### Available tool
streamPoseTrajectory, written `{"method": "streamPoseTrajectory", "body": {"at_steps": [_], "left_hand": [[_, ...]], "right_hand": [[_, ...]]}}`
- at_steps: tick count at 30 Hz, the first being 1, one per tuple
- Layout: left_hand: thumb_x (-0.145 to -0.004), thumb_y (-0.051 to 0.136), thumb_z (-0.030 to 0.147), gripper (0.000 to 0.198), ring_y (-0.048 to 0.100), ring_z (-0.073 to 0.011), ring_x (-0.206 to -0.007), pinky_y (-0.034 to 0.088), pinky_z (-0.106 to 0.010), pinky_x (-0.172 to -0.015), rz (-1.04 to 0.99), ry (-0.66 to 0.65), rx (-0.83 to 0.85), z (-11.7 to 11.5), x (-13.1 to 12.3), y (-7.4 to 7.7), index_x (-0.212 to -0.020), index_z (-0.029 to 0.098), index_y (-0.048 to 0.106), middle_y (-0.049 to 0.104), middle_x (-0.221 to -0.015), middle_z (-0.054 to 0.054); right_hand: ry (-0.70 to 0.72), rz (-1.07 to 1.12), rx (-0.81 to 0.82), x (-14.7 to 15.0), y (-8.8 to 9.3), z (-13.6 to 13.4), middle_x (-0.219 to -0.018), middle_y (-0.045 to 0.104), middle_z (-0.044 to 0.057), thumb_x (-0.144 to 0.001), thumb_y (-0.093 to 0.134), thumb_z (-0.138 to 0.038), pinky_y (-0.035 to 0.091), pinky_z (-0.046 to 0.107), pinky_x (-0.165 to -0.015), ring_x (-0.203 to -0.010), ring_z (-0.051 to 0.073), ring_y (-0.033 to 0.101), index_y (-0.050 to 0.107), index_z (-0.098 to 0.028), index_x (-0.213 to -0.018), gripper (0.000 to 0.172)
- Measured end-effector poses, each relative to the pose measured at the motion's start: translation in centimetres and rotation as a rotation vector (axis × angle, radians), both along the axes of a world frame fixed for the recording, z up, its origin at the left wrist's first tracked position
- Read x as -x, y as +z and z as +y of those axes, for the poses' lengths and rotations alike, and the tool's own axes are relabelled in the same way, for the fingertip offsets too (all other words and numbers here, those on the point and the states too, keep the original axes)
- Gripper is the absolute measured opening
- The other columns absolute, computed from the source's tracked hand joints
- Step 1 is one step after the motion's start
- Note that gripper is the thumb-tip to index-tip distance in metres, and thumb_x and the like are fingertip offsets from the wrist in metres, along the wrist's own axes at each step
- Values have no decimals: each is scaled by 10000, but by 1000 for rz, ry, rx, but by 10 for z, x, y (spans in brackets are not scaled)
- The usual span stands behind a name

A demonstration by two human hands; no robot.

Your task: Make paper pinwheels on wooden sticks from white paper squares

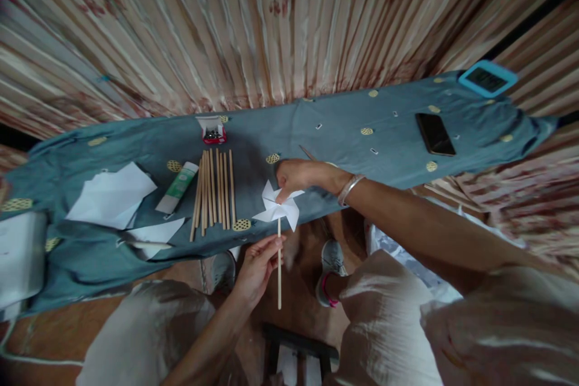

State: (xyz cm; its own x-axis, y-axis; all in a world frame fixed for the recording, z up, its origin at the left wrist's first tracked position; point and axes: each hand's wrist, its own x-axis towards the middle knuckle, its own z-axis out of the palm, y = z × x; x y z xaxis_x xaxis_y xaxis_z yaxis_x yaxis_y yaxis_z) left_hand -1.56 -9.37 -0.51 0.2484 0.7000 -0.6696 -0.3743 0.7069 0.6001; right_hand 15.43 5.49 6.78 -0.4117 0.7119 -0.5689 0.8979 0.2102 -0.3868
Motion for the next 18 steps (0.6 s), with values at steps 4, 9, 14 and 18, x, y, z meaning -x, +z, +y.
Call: {"method": "streamPoseTrajectory", "body": {"at_steps": [4, 9, 14, 18], "left_hand": [[-447, 867, 436, 427, 491, -74, -540, 379, -201, -519, 16, 2, -32, 0, 3, 0, -737, 139, 764, 617, -620, -16], [-525, 831, 434, 386, 458, -78, -499, 340, -212, -503, 76, -47, -106, 0, 6, -3, -769, 141, 772, 598, -567, -10], [-618, 772, 400, 282, 478, -110, -558, 366, -237, -544, 189, -97, -297, 6, 14, 6, -782, 171, 783, 611, -638, -17], [-664, 747, 358, 190, 523, -142, -627, 403, -256, -606, 297, -93, -482, 18, 23, 21, -769, 206, 790, 635, -712, -35]], "right_hand": [[-333, 360, -58, -18, -7, -19, -834, 702, 52, -698, 707, -439, 472, 275, -655, -753, 172, 634, 673, -147, -936, 378], [-645, 682, -206, -28, -23, -53, -977, 690, 90, -675, 709, -490, 508, 360, -820, -894, 203, 638, 654, -152, -978, 457], [-835, 936, -244, -26, -20, -72, -1191, 659, 106, -670, 748, -484, 452, 429, -980, -1084, 225, 611, 627, -216, -1110, 530], [-912, 1117, -118, -20, -8, -77, -1127, 703, 83, -687, 742, -496, 468, 402, -965, -1044, 211, 640, 656, -237, -1076, 475]]}}
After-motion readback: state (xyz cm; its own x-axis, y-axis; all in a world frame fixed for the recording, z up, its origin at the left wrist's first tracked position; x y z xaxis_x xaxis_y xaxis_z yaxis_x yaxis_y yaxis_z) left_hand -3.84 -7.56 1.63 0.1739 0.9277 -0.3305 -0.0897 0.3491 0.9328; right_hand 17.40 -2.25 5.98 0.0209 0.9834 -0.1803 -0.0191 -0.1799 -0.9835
